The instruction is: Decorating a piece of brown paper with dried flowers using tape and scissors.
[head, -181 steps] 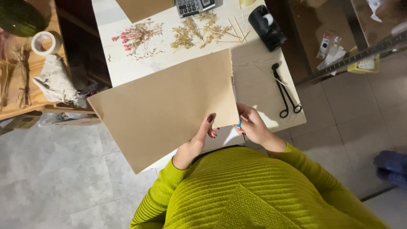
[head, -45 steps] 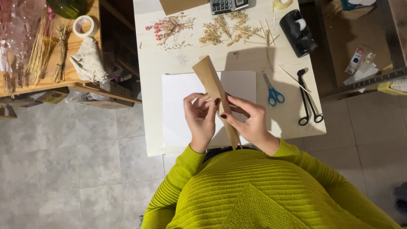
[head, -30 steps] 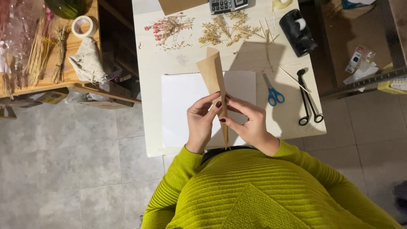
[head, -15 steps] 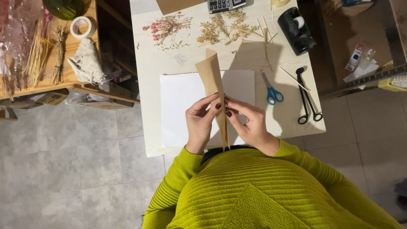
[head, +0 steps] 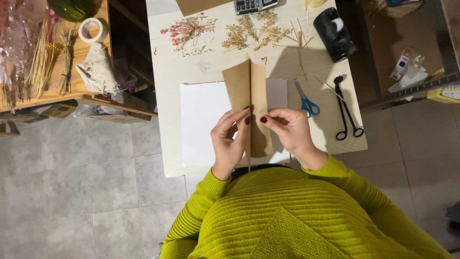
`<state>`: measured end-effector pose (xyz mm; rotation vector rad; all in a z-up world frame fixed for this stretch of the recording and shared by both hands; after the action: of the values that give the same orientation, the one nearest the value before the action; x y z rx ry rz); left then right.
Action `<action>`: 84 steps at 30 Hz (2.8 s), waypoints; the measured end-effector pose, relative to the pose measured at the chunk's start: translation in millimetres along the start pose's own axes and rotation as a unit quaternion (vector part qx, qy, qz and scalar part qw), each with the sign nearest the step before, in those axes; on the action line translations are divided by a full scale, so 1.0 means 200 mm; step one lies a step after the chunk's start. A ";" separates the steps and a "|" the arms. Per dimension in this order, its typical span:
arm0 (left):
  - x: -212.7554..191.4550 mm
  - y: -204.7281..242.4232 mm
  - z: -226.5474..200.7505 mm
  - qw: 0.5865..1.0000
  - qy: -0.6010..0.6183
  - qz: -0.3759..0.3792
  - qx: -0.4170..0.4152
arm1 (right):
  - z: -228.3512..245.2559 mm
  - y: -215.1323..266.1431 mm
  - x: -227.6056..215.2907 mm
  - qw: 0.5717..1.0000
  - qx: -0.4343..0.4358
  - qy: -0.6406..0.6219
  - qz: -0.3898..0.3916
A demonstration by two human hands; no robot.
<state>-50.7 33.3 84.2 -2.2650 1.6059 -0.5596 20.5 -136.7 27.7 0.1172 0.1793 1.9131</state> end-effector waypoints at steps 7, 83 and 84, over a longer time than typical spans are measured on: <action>-0.01 0.02 0.06 0.998 0.013 -0.059 -0.014 | 0.18 0.05 0.08 0.998 -0.067 0.021 0.003; -0.59 -0.20 0.11 0.988 -0.117 -0.101 0.007 | 0.11 -1.26 -0.76 0.986 -0.049 -0.021 -0.161; -0.61 -0.18 0.16 0.990 -0.091 -0.108 -0.010 | 0.09 -1.45 -0.79 0.987 -0.057 -0.030 -0.145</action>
<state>-41.9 160.3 55.1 -2.4430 1.2951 -0.3756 346.3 -186.4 -6.0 0.0678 0.0418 1.6238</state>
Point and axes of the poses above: each hand's wrist, its own y-axis away from the middle knuckle, its own x-axis out of the palm, z = x × y, the point moved 8 cm from there along -y, towards the middle knuckle, and after that the axes turned 14 degrees about x, right-handed, at the moved point
